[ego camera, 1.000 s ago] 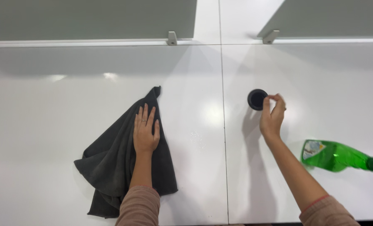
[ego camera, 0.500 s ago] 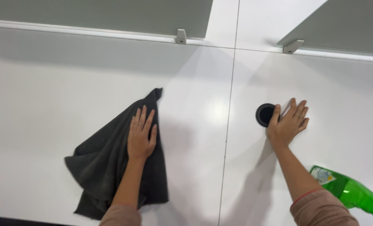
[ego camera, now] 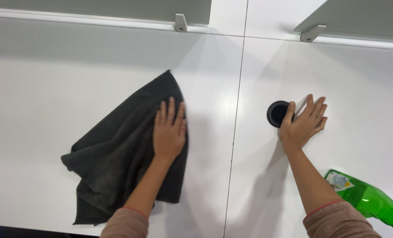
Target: The person sprays a white desk with a green spray bottle and wipes the surface with a grey cloth.
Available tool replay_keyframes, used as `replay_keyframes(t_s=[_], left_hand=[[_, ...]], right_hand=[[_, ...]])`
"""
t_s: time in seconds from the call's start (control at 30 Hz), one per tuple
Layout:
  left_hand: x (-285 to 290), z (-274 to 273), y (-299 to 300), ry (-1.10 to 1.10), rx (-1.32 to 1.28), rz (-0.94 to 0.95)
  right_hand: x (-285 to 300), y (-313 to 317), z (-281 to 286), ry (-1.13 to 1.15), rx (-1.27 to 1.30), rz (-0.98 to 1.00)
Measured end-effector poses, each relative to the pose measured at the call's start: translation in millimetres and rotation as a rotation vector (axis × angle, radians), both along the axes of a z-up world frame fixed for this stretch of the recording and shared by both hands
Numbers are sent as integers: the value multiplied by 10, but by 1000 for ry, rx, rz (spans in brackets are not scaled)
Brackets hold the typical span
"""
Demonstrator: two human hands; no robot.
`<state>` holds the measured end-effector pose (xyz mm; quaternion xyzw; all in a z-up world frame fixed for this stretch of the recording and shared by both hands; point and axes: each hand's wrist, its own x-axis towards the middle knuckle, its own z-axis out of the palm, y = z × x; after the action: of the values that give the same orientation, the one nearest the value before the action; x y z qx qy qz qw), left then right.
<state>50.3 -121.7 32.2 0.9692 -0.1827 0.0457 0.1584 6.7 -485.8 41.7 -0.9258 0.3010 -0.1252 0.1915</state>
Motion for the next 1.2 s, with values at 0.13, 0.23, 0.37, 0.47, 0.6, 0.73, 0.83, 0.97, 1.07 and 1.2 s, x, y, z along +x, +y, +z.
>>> replay_keyframes(t_s=[0.13,0.23,0.37,0.47,0.6,0.73,0.83,0.97,1.07,1.2], left_hand=[[0,18,-378,18,-24,24],[22,57,-430,5,15,30],[1,64,-443,32,16,38],[22,47,-437,40,17,39],[12,15,-446,49,-30,93],[15,-20,-470,54,32,169],[48,-18,-493,63,65,151],[121,7,-549,65,52,128],[236,3,-613,58,0,91],[489,-18,-744,46,-35,30]], right_hand=[[8,9,-14,-1,-8,-2],[-1,4,-7,-2,-3,-6],[12,11,-2,-14,-1,-7],[17,12,3,-6,2,-12],[28,5,-2,-4,11,-27],[18,-8,-17,-13,5,-23],[24,-1,-23,-15,7,-26],[22,-5,-13,-15,8,-20],[16,-3,-15,-10,10,-20],[14,-12,-31,0,12,-30]])
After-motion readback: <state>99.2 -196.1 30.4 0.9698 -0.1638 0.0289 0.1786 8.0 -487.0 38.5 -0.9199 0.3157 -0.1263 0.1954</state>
